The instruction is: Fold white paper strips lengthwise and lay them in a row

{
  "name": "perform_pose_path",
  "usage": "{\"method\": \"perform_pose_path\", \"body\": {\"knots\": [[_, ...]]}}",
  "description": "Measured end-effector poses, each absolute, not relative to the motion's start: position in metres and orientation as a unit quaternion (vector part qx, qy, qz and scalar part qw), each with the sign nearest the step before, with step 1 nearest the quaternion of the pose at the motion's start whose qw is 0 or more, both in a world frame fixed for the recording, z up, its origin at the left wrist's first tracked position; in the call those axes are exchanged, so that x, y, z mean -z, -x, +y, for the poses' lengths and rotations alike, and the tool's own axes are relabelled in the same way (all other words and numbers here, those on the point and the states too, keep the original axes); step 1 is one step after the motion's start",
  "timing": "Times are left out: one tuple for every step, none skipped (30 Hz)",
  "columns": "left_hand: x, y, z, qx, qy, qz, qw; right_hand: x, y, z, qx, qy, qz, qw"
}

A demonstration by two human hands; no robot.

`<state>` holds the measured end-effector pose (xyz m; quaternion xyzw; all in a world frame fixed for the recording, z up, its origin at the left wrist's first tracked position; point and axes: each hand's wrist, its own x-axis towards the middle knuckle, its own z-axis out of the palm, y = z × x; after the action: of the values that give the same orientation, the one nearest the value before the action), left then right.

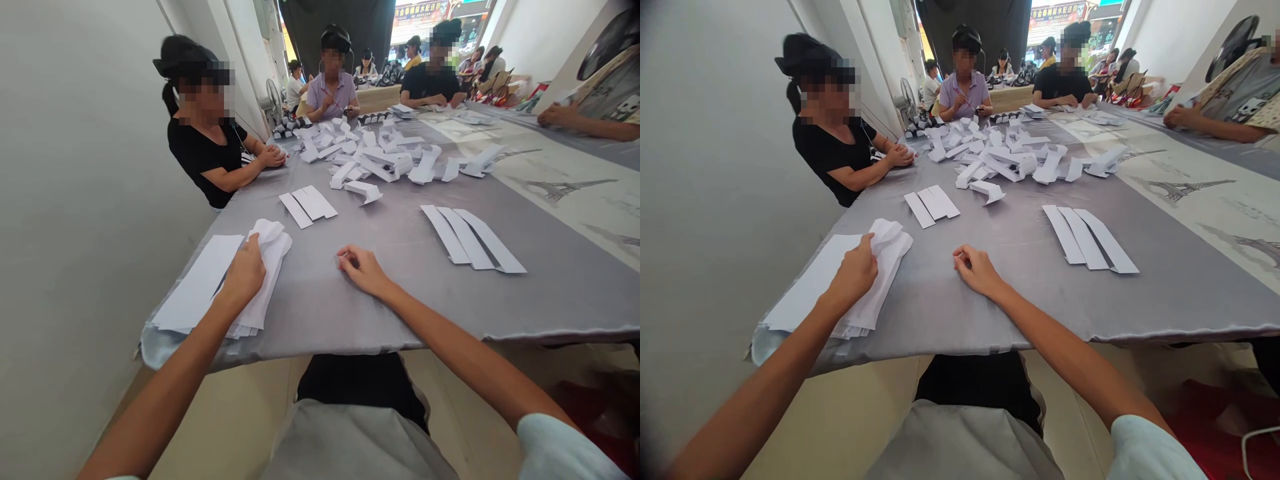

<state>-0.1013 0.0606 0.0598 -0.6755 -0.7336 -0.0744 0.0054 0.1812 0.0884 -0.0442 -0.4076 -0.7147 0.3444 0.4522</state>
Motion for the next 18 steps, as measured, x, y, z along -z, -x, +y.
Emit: {"method": "perform_pose_path", "body": {"knots": [[-0.063, 0.101, 0.059, 0.08, 0.669, -0.739, 0.011, 0.044, -0.181, 0.088, -0.343, 0.409, -0.714, 0.453], [-0.067, 0.099, 0.058, 0.089, 0.665, -0.741, 0.02, 0.043, -0.182, 0.088, -0.342, 0.41, -0.713, 0.454], [-0.071, 0.098, 0.056, 0.101, 0.665, -0.739, 0.031, 0.042, -0.181, 0.088, -0.341, 0.411, -0.713, 0.455], [-0.074, 0.095, 0.055, 0.117, 0.671, -0.731, 0.04, 0.042, -0.181, 0.088, -0.344, 0.411, -0.709, 0.457], [-0.077, 0.091, 0.053, 0.137, 0.682, -0.717, 0.045, 0.042, -0.18, 0.088, -0.357, 0.409, -0.702, 0.461], [-0.079, 0.087, 0.053, 0.16, 0.7, -0.695, 0.046, 0.041, -0.178, 0.088, -0.38, 0.404, -0.689, 0.466], [-0.08, 0.081, 0.052, 0.183, 0.723, -0.666, 0.038, 0.041, -0.177, 0.089, -0.414, 0.394, -0.671, 0.473], [-0.08, 0.075, 0.053, 0.207, 0.746, -0.632, 0.025, 0.04, -0.176, 0.089, -0.453, 0.381, -0.647, 0.48], [-0.078, 0.068, 0.053, 0.229, 0.767, -0.6, 0.005, 0.039, -0.174, 0.089, -0.492, 0.367, -0.622, 0.486], [-0.075, 0.06, 0.055, 0.247, 0.782, -0.572, -0.019, 0.038, -0.173, 0.09, -0.525, 0.354, -0.599, 0.49], [-0.071, 0.051, 0.057, 0.265, 0.788, -0.554, -0.042, 0.037, -0.173, 0.09, -0.549, 0.343, -0.582, 0.492], [-0.066, 0.043, 0.059, 0.279, 0.792, -0.539, -0.066, 0.035, -0.172, 0.09, -0.565, 0.335, -0.57, 0.494], [-0.059, 0.034, 0.06, 0.293, 0.792, -0.529, -0.084, 0.034, -0.173, 0.09, -0.574, 0.329, -0.563, 0.496], [-0.053, 0.025, 0.062, 0.304, 0.792, -0.522, -0.095, 0.032, -0.173, 0.09, -0.58, 0.324, -0.559, 0.497], [-0.046, 0.017, 0.063, 0.311, 0.792, -0.515, -0.102, 0.032, -0.173, 0.089, -0.584, 0.319, -0.556, 0.498], [-0.039, 0.009, 0.063, 0.315, 0.794, -0.508, -0.109, 0.031, -0.173, 0.089, -0.588, 0.316, -0.553, 0.499], [-0.033, 0.003, 0.063, 0.318, 0.796, -0.5, -0.119, 0.031, -0.174, 0.089, -0.591, 0.316, -0.549, 0.5], [-0.028, -0.003, 0.062, 0.319, 0.799, -0.493, -0.13, 0.032, -0.174, 0.089, -0.592, 0.318, -0.544, 0.502]]}}
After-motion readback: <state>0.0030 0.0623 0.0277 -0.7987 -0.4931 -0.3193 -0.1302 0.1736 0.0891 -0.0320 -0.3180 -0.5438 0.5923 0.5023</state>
